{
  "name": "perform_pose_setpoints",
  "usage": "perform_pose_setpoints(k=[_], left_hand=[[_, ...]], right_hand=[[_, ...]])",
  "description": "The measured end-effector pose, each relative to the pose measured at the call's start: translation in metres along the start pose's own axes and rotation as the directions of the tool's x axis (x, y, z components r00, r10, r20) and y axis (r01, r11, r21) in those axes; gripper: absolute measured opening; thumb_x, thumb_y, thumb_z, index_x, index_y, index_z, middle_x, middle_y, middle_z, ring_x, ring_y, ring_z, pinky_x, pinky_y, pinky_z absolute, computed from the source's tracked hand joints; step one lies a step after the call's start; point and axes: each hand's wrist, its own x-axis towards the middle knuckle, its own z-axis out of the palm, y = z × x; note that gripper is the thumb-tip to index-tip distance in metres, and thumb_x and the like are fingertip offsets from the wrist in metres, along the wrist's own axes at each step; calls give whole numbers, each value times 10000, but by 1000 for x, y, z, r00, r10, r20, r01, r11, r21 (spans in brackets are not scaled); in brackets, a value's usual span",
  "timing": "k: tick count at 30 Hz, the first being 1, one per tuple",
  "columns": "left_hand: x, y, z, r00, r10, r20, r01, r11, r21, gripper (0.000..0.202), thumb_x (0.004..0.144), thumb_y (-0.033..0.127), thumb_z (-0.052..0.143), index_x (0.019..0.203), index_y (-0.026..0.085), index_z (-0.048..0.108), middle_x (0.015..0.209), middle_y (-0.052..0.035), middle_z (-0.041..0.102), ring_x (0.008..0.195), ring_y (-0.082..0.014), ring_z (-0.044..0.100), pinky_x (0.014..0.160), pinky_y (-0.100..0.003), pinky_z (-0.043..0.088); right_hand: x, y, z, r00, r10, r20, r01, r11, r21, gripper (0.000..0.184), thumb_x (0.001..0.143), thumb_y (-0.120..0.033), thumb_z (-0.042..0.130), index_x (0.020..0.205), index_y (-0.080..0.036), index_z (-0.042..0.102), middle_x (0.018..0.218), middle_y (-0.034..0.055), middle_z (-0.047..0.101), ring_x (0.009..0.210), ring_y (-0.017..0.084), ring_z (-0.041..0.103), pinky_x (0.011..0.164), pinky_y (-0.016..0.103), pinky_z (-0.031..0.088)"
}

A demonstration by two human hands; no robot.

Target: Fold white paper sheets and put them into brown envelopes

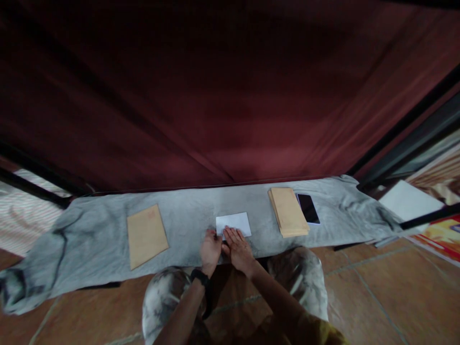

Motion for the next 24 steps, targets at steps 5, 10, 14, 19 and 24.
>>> perform_pose_setpoints(k=[5, 10, 14, 19, 24], left_hand=[[-20, 5, 9, 915, 388, 106, -402, 879, 254, 383, 978, 379, 420, 1242, 167, 601, 1260, -150, 666, 1230, -282, 598, 1072, -475, 449], [-27, -13, 21, 769, 564, 301, -638, 649, 415, 589, 1020, 448, 321, 1493, 102, 383, 1518, -174, 477, 1441, -253, 403, 1160, -454, 389], [-25, -25, 20, 746, 561, 359, -664, 582, 469, 636, 1031, 457, 288, 1548, 86, 275, 1575, -174, 391, 1484, -241, 324, 1183, -437, 358], [-26, -30, 21, 724, 574, 384, -683, 517, 515, 664, 1026, 490, 288, 1549, 81, 274, 1581, -185, 373, 1490, -255, 308, 1196, -452, 334], [-29, -32, 23, 713, 594, 373, -683, 467, 561, 700, 1010, 527, 321, 1540, 70, 289, 1579, -201, 368, 1492, -281, 299, 1187, -474, 344]], right_hand=[[-4, 7, 5, 997, -80, 11, 81, 992, -98, 618, 991, -255, 470, 1570, -157, 276, 1593, 117, 347, 1477, 249, 327, 1221, 456, 275], [-7, 7, 11, 994, -105, 7, 104, 979, -175, 684, 963, -219, 491, 1587, -160, 215, 1591, 118, 358, 1470, 251, 339, 1219, 454, 284], [-7, 9, 9, 993, -114, -22, 108, 976, -188, 633, 990, -253, 462, 1578, -148, 251, 1582, 112, 379, 1456, 241, 366, 1218, 429, 284], [-17, 30, 1, 996, -27, -91, 9, 981, -194, 594, 1010, -262, 418, 1569, -129, 271, 1575, 101, 395, 1455, 211, 366, 1224, 407, 257], [-33, 59, -11, 989, 14, -147, -45, 977, -210, 561, 1030, -317, 402, 1550, -121, 321, 1538, 119, 450, 1426, 221, 413, 1206, 435, 282]])
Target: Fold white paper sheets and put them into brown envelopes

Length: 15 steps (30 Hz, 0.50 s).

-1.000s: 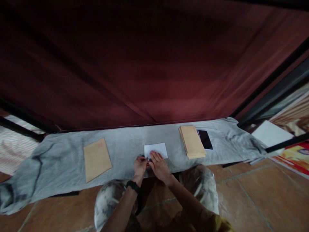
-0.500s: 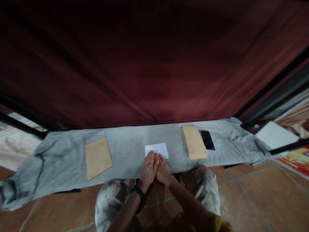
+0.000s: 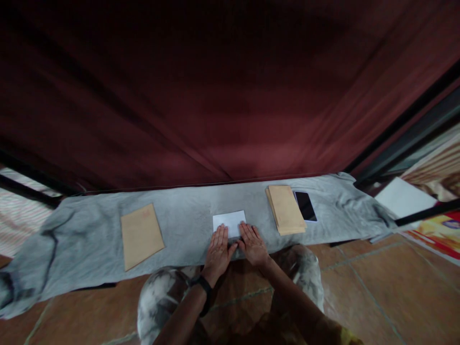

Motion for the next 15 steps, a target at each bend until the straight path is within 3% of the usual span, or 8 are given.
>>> perform_pose_setpoints(k=[6, 10, 15], left_hand=[[10, 8, 4, 999, -11, -41, 12, 999, 34, 598, 1022, 395, 327, 1526, 74, 323, 1571, -196, 385, 1490, -281, 303, 1189, -498, 344], [41, 29, 13, 995, 99, -13, -99, 994, -37, 548, 1025, 296, 285, 1541, 113, 303, 1584, -133, 388, 1497, -230, 292, 1215, -479, 315], [78, 44, 26, 989, 134, 60, -128, 987, -99, 545, 1040, 358, 244, 1498, 101, 389, 1557, -144, 429, 1483, -226, 327, 1200, -471, 335]], right_hand=[[-5, 13, 0, 1000, 9, -20, -9, 1000, -2, 520, 1036, -327, 390, 1510, -114, 403, 1508, 122, 493, 1406, 237, 437, 1194, 453, 302], [-7, 14, 8, 1000, -7, -23, 7, 1000, -15, 506, 1012, -273, 402, 1487, -106, 442, 1504, 132, 498, 1401, 247, 437, 1192, 473, 304], [-11, 19, 17, 995, -77, -70, 74, 996, -42, 494, 993, -310, 452, 1433, -95, 516, 1424, 171, 571, 1350, 274, 484, 1175, 498, 336]])
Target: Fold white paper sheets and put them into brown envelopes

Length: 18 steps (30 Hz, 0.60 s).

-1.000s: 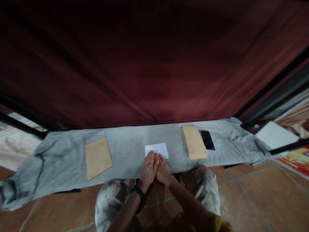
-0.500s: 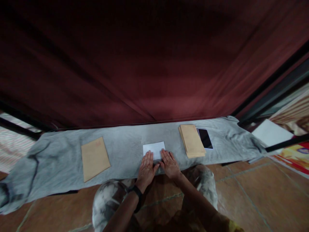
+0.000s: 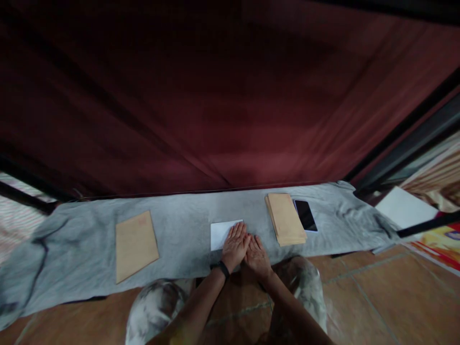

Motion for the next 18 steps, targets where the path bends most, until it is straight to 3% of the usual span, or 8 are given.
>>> perform_pose_setpoints(k=[8, 18], left_hand=[[-6, -23, -3, 1000, 4, -6, -4, 999, 51, 597, 1036, 411, 267, 1538, 91, 307, 1592, -138, 369, 1506, -220, 268, 1225, -443, 282], [-35, -60, -17, 983, -158, -92, 169, 978, 122, 623, 1018, 441, 298, 1527, 84, 344, 1562, -169, 407, 1483, -264, 325, 1194, -472, 325]], right_hand=[[3, -3, -5, 1000, 20, 0, -20, 999, -27, 484, 1009, -322, 473, 1465, -159, 476, 1475, 138, 531, 1383, 249, 462, 1173, 475, 339], [10, -6, -21, 997, 67, 38, -68, 997, 30, 537, 1020, -305, 412, 1528, -136, 381, 1484, 125, 521, 1385, 244, 471, 1193, 452, 300]])
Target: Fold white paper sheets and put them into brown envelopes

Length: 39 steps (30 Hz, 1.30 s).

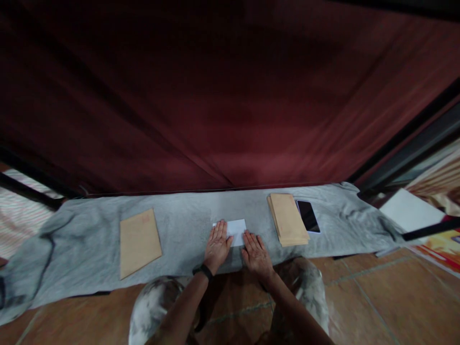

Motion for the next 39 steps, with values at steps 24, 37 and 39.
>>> perform_pose_setpoints(k=[24, 37, 39], left_hand=[[-28, -13, -16, 995, 90, 38, -91, 995, 28, 556, 975, 234, 332, 1526, 167, 378, 1551, -87, 449, 1475, -238, 343, 1203, -480, 310], [-29, -9, -20, 997, 57, 42, -58, 998, 10, 555, 998, 338, 341, 1527, 175, 375, 1552, -97, 442, 1468, -247, 357, 1210, -485, 295], [-29, -7, -19, 998, 49, 32, -49, 999, 14, 566, 997, 340, 344, 1537, 170, 352, 1553, -106, 438, 1470, -245, 355, 1211, -485, 290]], right_hand=[[64, -43, 25, 993, -29, 117, 23, 998, 55, 481, 1045, -354, 397, 1469, -139, 471, 1508, 113, 493, 1403, 210, 450, 1178, 420, 337], [54, 2, 31, 998, 53, 26, -53, 999, -5, 538, 1048, -364, 374, 1534, -133, 363, 1523, 139, 463, 1423, 245, 417, 1181, 460, 288], [52, 5, 31, 998, 60, 17, -60, 998, -15, 554, 1050, -369, 369, 1552, -140, 324, 1525, 142, 460, 1420, 247, 422, 1179, 466, 286]])
